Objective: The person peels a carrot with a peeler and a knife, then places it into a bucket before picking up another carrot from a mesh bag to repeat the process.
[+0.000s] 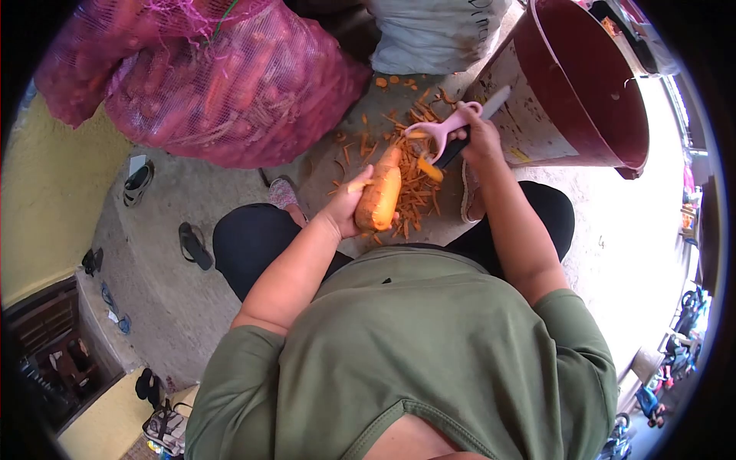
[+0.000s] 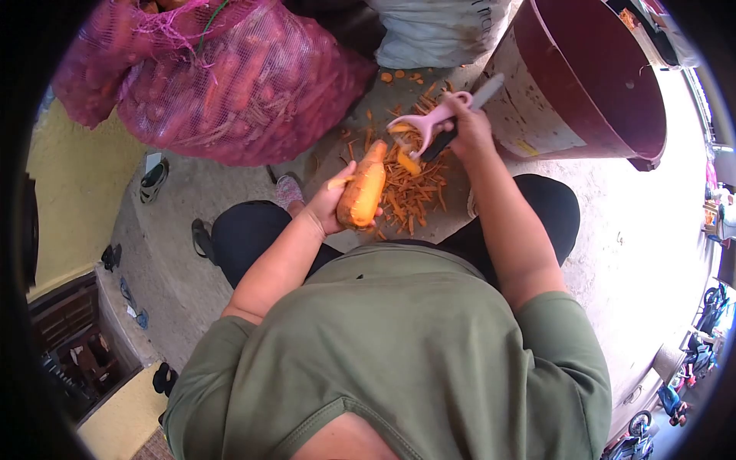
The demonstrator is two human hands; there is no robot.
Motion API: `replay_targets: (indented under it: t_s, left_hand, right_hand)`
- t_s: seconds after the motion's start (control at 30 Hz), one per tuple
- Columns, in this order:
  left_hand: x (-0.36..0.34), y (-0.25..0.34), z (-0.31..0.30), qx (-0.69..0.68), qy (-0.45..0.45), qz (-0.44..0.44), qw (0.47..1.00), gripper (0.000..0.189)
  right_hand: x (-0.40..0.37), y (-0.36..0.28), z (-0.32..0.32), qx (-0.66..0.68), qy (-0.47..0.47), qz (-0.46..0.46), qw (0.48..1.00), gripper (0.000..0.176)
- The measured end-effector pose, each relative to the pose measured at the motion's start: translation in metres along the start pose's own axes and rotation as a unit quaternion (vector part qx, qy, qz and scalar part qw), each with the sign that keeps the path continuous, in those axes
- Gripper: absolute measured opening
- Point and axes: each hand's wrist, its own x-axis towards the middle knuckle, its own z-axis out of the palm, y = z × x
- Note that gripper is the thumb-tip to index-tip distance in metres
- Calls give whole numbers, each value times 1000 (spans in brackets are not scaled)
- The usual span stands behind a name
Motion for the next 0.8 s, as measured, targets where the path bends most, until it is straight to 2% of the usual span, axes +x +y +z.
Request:
replay_targets:
  t_s: [0.07, 0.13, 0.17, 0.2, 0.23, 0.27, 0.3, 0.33, 0.4, 0.5, 0.57, 0.6, 0.67, 0.7, 0.73, 0.77, 0.8]
  left_hand:
    - [2, 3, -4, -24, -21, -3, 999, 46]
    - [3, 2, 8, -11, 13, 25, 1000, 45]
    - [3, 2, 10, -12, 13, 23, 1000, 45]
    - [4, 0, 11, -14, 14, 20, 1000, 45]
    - [5, 1, 4, 38, -35, 24, 998, 44]
    - [5, 0, -1, 37, -46, 4, 998, 44]
    - [3, -1, -5, 34, -55, -16, 998, 44]
    - [0, -2, -6, 30, -65, -34, 997, 43]
    - [-2, -1, -3, 27, -31, -30, 999, 40]
    - [0, 2, 4, 25, -11, 18, 999, 39]
    - [2, 1, 19, -12, 17, 42, 999, 39]
    - [3, 1, 14, 6, 5, 46, 999, 39]
    - [7, 0, 0, 43, -20, 54, 997, 41]
    - [1, 2, 16, -1, -1, 50, 999, 42]
    - [0, 1, 14, 13, 2, 50, 999, 42]
    - [1, 0, 9, 27, 6, 50, 998, 43]
    - [1, 0, 5, 42, 10, 51, 998, 43]
  right_hand:
    - [-29, 7, 38, -34, -22, 32, 999, 16]
    - [-53, 24, 50, -128, -173, 79, 973, 14]
    - [-58, 29, 53, -97, -235, 108, 961, 13]
    - [-51, 32, 46, -83, -170, 95, 977, 13]
    - [-36, 32, 35, -68, -103, 81, 989, 13]
    - [-19, 27, 25, -54, -39, 65, 996, 13]
    - [-5, 15, 15, -46, 18, -2, 999, 14]
    - [13, 8, -10, -51, 14, -39, 998, 15]
    - [9, -4, -8, 19, 15, -30, 999, 15]
    - [-36, 10, 40, -48, -53, 32, 997, 16]
    - [-60, 22, 52, -128, -170, 77, 974, 15]
    - [-72, 26, 64, -158, -170, 92, 968, 14]
    - [-64, 37, 59, -188, -174, 52, 965, 14]
    - [-54, 36, 52, -133, -135, 54, 980, 14]
    - [-41, 29, 42, -78, -96, 55, 991, 14]
    - [-27, 22, 34, -47, 19, 39, 998, 13]
    - [-1, 20, 8, -64, 42, -19, 997, 11]
